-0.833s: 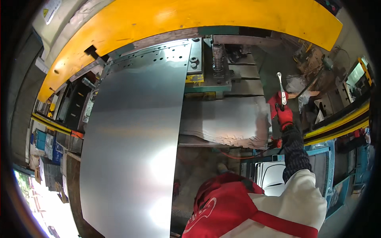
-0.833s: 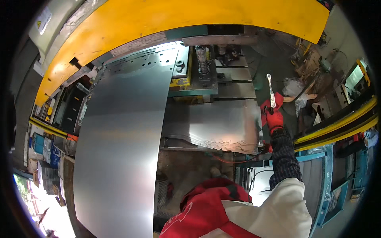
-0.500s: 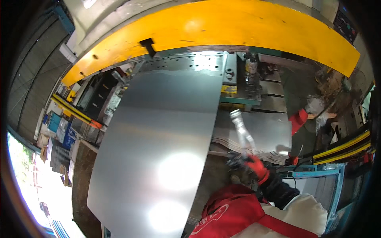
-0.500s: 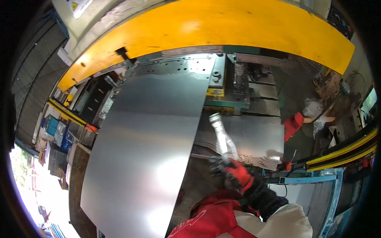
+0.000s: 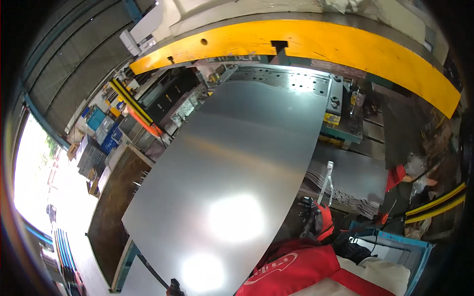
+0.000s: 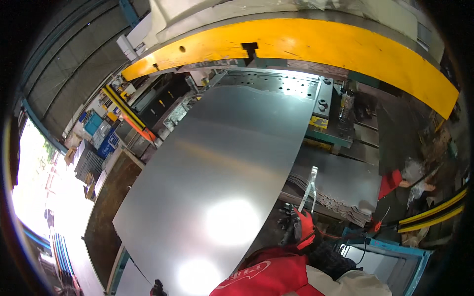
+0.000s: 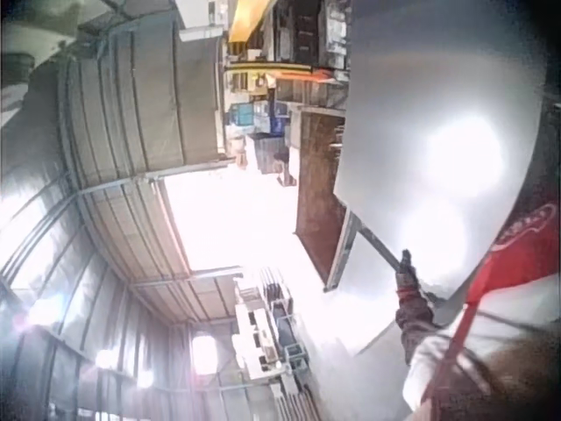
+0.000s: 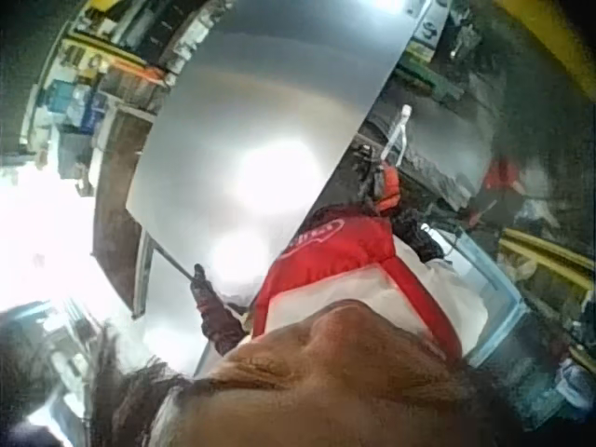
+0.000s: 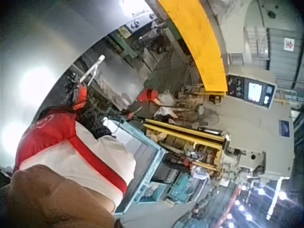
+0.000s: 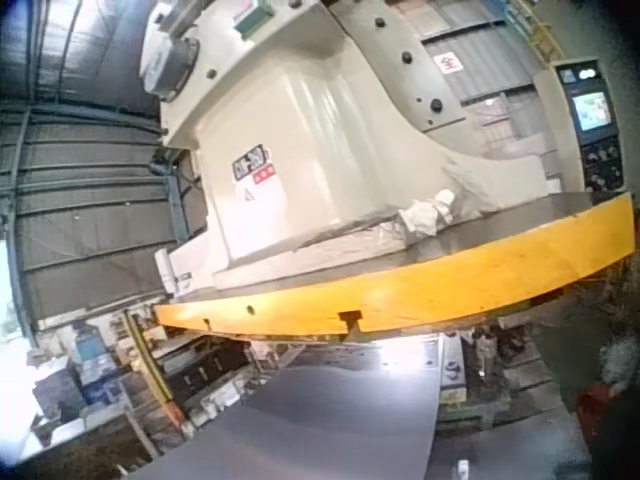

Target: Operating a stamping press to cut parts from metal sheets, using an air nozzle to clear debris, and sorting parts and scrap into bins.

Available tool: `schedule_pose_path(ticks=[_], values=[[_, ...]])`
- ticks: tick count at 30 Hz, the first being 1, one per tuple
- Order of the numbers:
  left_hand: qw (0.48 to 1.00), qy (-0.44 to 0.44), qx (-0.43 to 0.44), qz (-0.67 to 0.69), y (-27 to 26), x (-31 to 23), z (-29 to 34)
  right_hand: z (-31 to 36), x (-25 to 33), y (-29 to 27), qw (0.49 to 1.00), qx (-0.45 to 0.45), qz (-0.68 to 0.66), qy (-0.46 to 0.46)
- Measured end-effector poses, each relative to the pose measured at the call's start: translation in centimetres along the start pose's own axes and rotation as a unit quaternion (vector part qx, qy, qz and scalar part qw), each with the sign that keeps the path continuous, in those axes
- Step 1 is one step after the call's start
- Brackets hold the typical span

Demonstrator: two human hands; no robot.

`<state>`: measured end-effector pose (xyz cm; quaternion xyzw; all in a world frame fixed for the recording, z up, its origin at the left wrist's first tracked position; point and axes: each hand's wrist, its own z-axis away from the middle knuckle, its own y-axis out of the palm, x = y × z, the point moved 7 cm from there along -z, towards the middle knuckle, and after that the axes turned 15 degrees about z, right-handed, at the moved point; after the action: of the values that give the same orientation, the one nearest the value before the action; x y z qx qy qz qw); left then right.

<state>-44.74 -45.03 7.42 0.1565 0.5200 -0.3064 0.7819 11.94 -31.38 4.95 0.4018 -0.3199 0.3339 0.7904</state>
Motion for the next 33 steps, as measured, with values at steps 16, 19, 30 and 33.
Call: schedule_pose_path(ticks=[16, 19, 30, 33], values=[[0.981, 0.111, 0.161, 0.015, 2.4, -3.3, -1.0, -2.3, 8.8, 4.2, 0.958, 0.083, 0.037, -0.273], [0.967, 0.132, 0.209, 0.060, 5.2, -4.4, 0.1, -4.0, 10.5, 3.1, 0.956, 0.012, 0.052, -0.288], [0.963, 0.088, 0.233, 0.107, 18.4, -2.6, 6.9, -12.1, 13.7, -3.1, 0.966, -0.015, 0.078, -0.248], [0.955, 0.054, 0.255, 0.145, 21.0, -1.3, 7.1, -11.8, 12.7, -3.8, 0.982, 0.018, 0.065, -0.175]])
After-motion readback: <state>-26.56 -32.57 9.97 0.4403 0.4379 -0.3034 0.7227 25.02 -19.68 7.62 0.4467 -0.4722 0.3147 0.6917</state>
